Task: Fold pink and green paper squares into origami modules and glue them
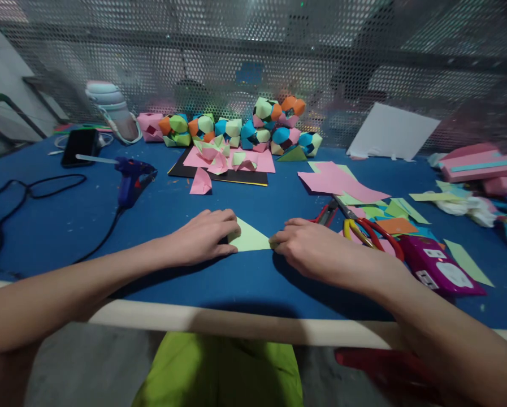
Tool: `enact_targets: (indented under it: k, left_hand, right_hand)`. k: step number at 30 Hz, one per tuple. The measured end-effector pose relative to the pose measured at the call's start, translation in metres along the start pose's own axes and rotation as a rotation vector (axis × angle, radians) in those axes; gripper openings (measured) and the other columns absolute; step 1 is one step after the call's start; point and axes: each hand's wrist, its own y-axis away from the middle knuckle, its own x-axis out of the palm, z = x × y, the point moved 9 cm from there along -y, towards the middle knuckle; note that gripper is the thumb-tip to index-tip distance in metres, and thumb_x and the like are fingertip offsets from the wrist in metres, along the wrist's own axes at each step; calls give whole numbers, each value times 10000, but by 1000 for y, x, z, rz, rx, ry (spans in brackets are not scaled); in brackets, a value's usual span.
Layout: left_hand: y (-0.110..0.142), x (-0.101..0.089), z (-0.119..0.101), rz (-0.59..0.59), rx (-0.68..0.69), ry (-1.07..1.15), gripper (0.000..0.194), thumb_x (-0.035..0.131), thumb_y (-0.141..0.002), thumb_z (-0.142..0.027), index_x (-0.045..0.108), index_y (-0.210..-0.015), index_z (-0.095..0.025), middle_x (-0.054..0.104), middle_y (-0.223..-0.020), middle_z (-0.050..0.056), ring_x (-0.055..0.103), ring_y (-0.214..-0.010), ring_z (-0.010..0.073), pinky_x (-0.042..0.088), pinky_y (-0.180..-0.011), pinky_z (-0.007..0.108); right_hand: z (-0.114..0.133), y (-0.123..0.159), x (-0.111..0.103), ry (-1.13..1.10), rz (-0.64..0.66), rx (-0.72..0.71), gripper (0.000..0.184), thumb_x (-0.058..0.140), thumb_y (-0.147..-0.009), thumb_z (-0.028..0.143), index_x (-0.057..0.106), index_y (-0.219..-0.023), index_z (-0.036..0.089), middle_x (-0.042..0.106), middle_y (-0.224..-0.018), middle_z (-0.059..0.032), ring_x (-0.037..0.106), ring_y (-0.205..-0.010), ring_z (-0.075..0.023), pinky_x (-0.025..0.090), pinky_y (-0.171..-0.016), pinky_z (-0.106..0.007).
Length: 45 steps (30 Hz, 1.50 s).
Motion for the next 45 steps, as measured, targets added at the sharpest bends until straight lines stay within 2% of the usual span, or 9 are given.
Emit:
enact_targets:
  k: [4,8,12,17,23,28,34,39,45]
  left_hand:
    - [1,0,0,-8,4,15,254,527,-857,-384,547,-1043,-211,528,-1216,63,555,-945,215,365,-762,324]
    - [1,1,-1,-3,9,15,255,498,-873,-374,552,-1065,-214,490,-1310,75,529,-1042,233,371,-809,340]
    - [1,2,-3,0,35,-27,262,478,-883,-360,564,-1092,-226,479,-1361,62,510,-1049,239,372,-810,346]
    - [1,2,-7,24,77,-27,262,480,-888,-348,573,-1114,-255,559,-1295,32,504,-976,209,363,-755,316]
    - [2,-2,-11,27,83,-89,238,451,-901,-376,587,-1024,-225,544,-1300,54,508,-989,213,343,-718,305]
    - [1,-3,-9,51,40,-213,286,442,-897,-412,585,-1032,-205,590,-1173,103,529,-928,242,349,-707,325]
    - [1,-3,-6,83,0,-263,333,447,-882,-457,575,-1063,-208,539,-1262,127,516,-1005,264,365,-754,348]
    - [2,-1,-6,97,10,-280,357,402,-899,-460,559,-1100,-210,527,-1279,137,511,-1029,274,373,-766,363]
    - [2,1,-3,95,9,-279,371,367,-908,-467,554,-1099,-210,507,-1291,162,511,-1058,309,388,-774,393]
  right_hand:
    - [-7,6,-11,-22,-47,48,217,503,-838,125,639,-669,142,671,-726,-71,575,-658,-160,363,-808,-349]
    - [-18,2,-26,-86,-268,171,220,444,-886,172,653,-839,122,677,-853,-110,596,-824,-211,383,-812,-355]
    - [-2,-14,-12,-148,-333,93,268,442,-878,148,580,-1099,84,643,-1080,-156,574,-1011,-242,405,-845,-365]
    - [17,-20,4,-61,-342,25,326,410,-892,120,535,-1170,7,578,-1195,-245,543,-1119,-284,408,-892,-416]
    - [21,-17,4,23,-285,46,280,425,-874,91,605,-1076,17,618,-1122,-231,591,-1014,-291,429,-818,-403]
    - [24,-17,4,55,-170,59,267,386,-877,72,634,-974,56,655,-932,-166,608,-847,-263,398,-723,-372]
    - [24,-11,-2,52,-94,64,216,436,-862,88,652,-867,80,658,-829,-143,600,-734,-229,336,-653,-337]
    - [6,3,-6,-38,-28,48,208,481,-844,113,658,-735,114,647,-666,-94,568,-632,-185,325,-614,-310]
    - [-20,15,-3,-232,1,70,220,484,-834,129,697,-813,180,664,-712,-48,583,-699,-170,349,-594,-268]
